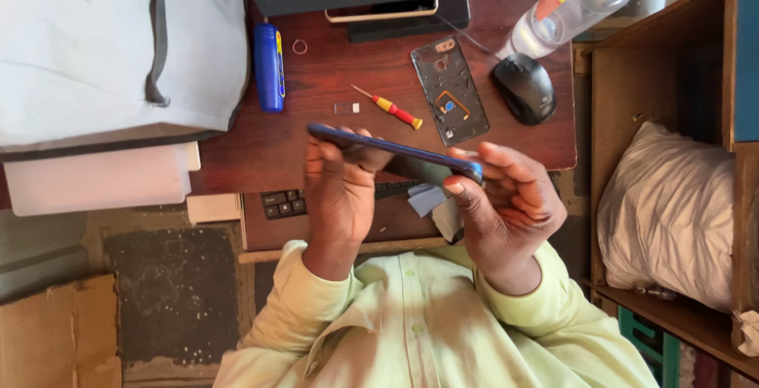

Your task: The person operates a smartphone, then disassembles it by removing the back cover and battery. They reassemble the phone and use a screwdriver to tighten screws on the back cover.

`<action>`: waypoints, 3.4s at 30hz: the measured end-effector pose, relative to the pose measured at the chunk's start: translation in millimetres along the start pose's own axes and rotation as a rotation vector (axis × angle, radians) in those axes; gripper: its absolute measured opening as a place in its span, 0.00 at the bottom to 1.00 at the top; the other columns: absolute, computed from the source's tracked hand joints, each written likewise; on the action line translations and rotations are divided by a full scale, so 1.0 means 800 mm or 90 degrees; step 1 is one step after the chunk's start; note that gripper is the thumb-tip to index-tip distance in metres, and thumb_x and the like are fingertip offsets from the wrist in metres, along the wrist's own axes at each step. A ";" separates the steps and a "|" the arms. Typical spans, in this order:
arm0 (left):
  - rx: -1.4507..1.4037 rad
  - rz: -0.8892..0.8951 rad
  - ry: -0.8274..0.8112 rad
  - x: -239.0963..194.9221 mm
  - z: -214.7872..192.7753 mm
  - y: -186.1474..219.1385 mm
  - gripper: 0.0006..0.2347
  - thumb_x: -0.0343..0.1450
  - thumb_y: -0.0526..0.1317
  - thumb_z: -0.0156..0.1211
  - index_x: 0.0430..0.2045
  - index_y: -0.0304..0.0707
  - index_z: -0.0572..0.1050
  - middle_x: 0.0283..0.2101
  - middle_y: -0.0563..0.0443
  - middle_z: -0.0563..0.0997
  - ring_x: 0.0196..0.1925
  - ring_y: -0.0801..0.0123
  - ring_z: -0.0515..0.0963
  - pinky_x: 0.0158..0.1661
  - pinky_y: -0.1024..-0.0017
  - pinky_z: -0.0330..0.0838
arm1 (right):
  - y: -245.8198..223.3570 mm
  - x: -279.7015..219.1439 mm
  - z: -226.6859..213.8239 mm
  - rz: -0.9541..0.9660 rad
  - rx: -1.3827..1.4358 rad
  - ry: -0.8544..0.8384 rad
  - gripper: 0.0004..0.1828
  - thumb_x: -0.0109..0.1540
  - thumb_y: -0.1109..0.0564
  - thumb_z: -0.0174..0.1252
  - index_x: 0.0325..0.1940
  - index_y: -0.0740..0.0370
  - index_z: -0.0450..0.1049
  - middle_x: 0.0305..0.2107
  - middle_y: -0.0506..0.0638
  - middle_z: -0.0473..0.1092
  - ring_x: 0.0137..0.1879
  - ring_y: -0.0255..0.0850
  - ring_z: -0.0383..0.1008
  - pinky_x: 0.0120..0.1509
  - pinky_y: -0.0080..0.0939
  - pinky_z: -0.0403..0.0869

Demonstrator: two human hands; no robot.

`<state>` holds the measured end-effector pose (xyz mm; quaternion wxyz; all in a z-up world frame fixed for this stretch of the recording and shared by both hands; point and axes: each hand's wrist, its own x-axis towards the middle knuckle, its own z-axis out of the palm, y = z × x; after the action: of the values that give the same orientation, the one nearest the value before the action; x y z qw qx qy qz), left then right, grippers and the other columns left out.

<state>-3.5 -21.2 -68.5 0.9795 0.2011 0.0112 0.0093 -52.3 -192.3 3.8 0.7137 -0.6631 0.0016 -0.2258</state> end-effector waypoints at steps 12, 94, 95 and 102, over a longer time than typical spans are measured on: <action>-0.076 -0.101 -0.006 -0.023 -0.019 -0.028 0.09 0.79 0.39 0.57 0.52 0.42 0.72 0.52 0.47 0.80 0.59 0.58 0.80 0.52 0.54 0.80 | -0.009 0.010 0.018 -0.059 0.001 -0.052 0.25 0.62 0.63 0.71 0.59 0.70 0.68 0.46 0.60 0.77 0.54 0.40 0.81 0.61 0.35 0.80; -0.200 -0.168 -0.055 -0.013 0.042 0.013 0.36 0.76 0.62 0.48 0.76 0.43 0.51 0.79 0.34 0.50 0.81 0.42 0.50 0.75 0.50 0.52 | 0.031 0.012 0.003 -0.492 -0.093 -0.346 0.14 0.58 0.58 0.73 0.36 0.56 0.71 0.42 0.50 0.78 0.52 0.47 0.81 0.57 0.53 0.77; -0.182 -0.155 -0.048 -0.014 0.042 0.018 0.36 0.77 0.63 0.46 0.77 0.42 0.51 0.79 0.33 0.50 0.81 0.42 0.50 0.76 0.50 0.50 | 0.039 0.006 0.002 -0.520 -0.118 -0.340 0.13 0.58 0.58 0.73 0.36 0.56 0.73 0.43 0.50 0.77 0.53 0.46 0.79 0.57 0.53 0.76; 0.032 -0.134 -0.032 -0.033 0.002 0.046 0.26 0.77 0.39 0.56 0.72 0.40 0.57 0.71 0.33 0.64 0.68 0.43 0.68 0.68 0.49 0.62 | 0.094 -0.034 -0.004 -0.499 -0.242 -0.337 0.14 0.53 0.59 0.75 0.39 0.53 0.80 0.44 0.48 0.71 0.51 0.45 0.70 0.56 0.52 0.72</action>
<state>-30.4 11.5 -51.7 0.9697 0.2234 0.0075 -0.0987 -53.5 -185.3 -75.8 0.4180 -0.7665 -0.3872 -0.2966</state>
